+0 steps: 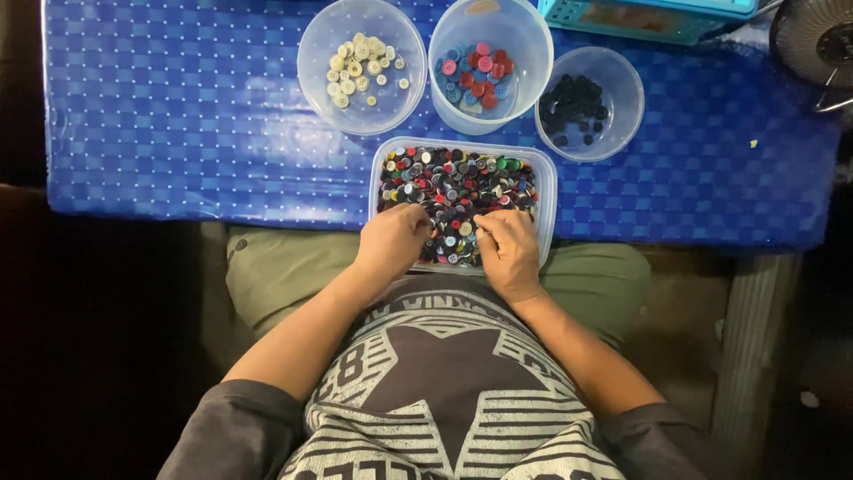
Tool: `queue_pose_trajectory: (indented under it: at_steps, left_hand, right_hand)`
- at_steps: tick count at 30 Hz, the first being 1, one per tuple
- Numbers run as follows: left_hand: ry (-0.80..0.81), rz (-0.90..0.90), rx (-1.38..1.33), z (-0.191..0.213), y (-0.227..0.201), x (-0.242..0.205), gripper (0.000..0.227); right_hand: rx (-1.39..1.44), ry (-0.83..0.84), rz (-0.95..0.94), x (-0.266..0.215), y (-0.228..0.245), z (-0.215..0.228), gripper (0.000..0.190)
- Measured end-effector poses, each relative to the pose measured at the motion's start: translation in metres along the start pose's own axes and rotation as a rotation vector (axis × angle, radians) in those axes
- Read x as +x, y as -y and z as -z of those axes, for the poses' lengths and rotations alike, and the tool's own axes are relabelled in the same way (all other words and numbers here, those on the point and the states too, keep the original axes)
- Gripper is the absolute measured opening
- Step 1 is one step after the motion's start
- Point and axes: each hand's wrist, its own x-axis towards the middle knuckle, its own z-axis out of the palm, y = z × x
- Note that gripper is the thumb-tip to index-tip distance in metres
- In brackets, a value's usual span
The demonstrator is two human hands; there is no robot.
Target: Sorting various buttons from a central tray into separate plastic bowls based on color and design.
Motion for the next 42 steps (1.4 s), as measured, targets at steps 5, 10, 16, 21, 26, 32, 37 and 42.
queue_pose_trajectory:
  at_steps: [5, 10, 16, 21, 26, 32, 37, 42]
  left_hand:
    - [-0.039, -0.028, 0.010, 0.006, 0.006, -0.002, 0.015]
    - [0.022, -0.047, 0.045, 0.010, -0.005, -0.005, 0.016]
    - [0.031, -0.087, 0.050, 0.015, -0.013, -0.007, 0.021]
    - [0.005, -0.120, 0.089, -0.004, -0.001, -0.003, 0.018]
    - [0.047, -0.023, -0.036, 0.009, -0.011, -0.005, 0.019]
    - [0.022, 0.140, -0.318, 0.014, -0.017, -0.011, 0.020]
    - [0.051, 0.177, -0.493, 0.017, -0.028, -0.016, 0.024]
    - [0.119, 0.089, -0.422, 0.000, -0.029, -0.009, 0.021]
  right_hand:
    - [-0.006, 0.005, 0.020, 0.001, 0.000, 0.000, 0.015]
    - [0.025, 0.002, -0.018, 0.006, 0.009, 0.004, 0.014]
    - [0.042, 0.005, -0.041, 0.008, 0.012, 0.005, 0.014]
    - [0.050, 0.004, -0.049, 0.009, 0.013, 0.006, 0.015]
    - [0.062, 0.010, -0.061, 0.007, 0.012, 0.005, 0.014]
    - [0.057, 0.007, -0.014, 0.005, 0.008, 0.003, 0.013]
    - [0.029, 0.035, 0.094, 0.003, 0.013, 0.001, 0.018]
    - [0.044, 0.115, 0.175, 0.004, 0.022, 0.001, 0.029]
